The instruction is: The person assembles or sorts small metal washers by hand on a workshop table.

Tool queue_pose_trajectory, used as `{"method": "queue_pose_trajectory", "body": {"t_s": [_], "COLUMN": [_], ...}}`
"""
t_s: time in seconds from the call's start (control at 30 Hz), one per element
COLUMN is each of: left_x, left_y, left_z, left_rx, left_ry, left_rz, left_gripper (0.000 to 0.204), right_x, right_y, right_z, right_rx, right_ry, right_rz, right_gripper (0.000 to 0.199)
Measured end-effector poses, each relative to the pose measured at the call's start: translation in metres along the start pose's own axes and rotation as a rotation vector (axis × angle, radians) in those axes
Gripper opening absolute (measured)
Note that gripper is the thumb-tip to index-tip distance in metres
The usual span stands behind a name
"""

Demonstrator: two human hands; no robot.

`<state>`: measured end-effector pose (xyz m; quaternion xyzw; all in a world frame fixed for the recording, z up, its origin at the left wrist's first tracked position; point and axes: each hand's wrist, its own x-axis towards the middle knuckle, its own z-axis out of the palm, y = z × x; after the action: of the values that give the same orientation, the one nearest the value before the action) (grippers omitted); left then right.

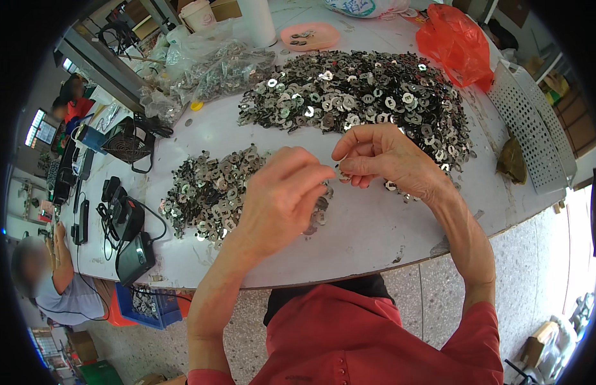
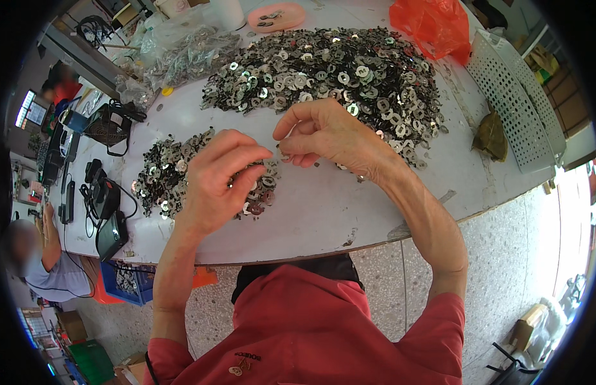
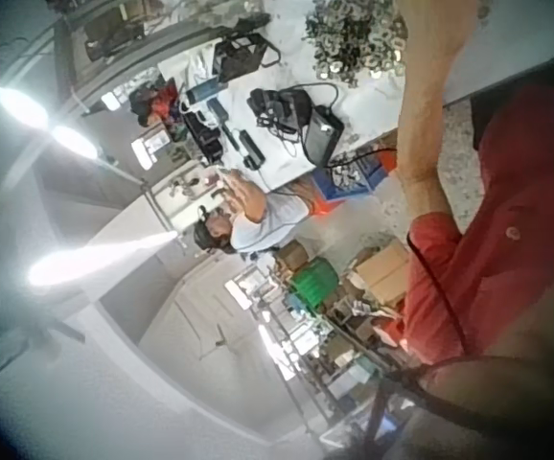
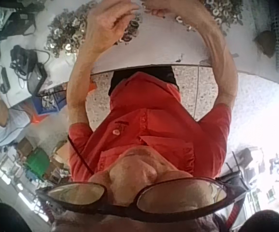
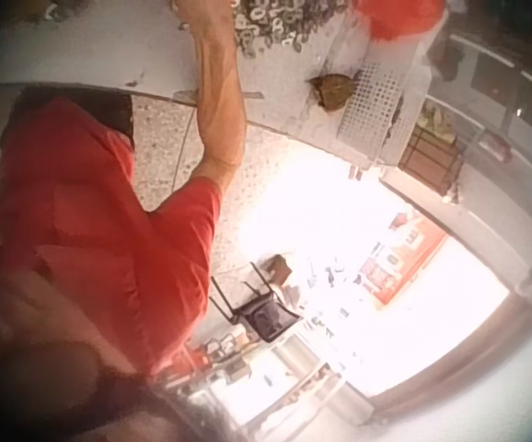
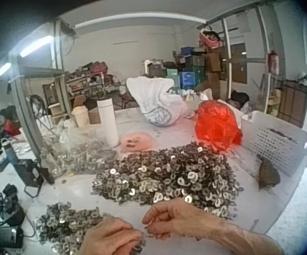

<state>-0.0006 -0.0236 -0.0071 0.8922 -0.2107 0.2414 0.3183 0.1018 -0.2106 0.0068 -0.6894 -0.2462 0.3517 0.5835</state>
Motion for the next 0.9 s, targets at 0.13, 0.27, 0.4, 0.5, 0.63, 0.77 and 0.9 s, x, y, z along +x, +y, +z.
{"method": "queue_pose_trajectory", "body": {"t_s": [0.13, 0.27, 0.4, 0.5, 0.63, 0.77, 0.9], "left_x": [-0.003, -0.004, -0.005, -0.002, -0.003, -0.002, -0.001], "left_y": [0.0, -0.002, -0.004, 0.0, -0.004, -0.004, -0.008], "left_z": [0.007, 0.007, 0.006, 0.0, 0.001, -0.004, -0.027], "left_rx": [-0.007, -0.051, -0.197, -0.262, -0.352, -0.425, -0.429], "left_ry": [0.041, 0.054, 0.077, 0.071, 0.108, 0.09, 0.124], "left_rz": [0.027, -0.015, -0.133, -0.23, -0.287, -0.394, -0.421], "left_gripper": [0.023, 0.019, 0.014, 0.01, 0.008, 0.007, 0.006], "right_x": [0.0, 0.002, 0.002, 0.0, 0.0, -0.001, 0.001], "right_y": [0.001, 0.003, 0.002, 0.0, 0.003, 0.001, 0.001], "right_z": [0.005, 0.004, 0.004, 0.007, 0.007, 0.005, -0.012], "right_rx": [0.065, 0.155, 0.209, 0.213, 0.17, 0.019, -0.508], "right_ry": [-0.055, -0.11, -0.146, -0.18, -0.198, -0.137, 0.166], "right_rz": [0.009, 0.006, -0.003, -0.031, -0.103, -0.116, -0.297], "right_gripper": [0.015, 0.016, 0.018, 0.02, 0.026, 0.024, 0.014]}}
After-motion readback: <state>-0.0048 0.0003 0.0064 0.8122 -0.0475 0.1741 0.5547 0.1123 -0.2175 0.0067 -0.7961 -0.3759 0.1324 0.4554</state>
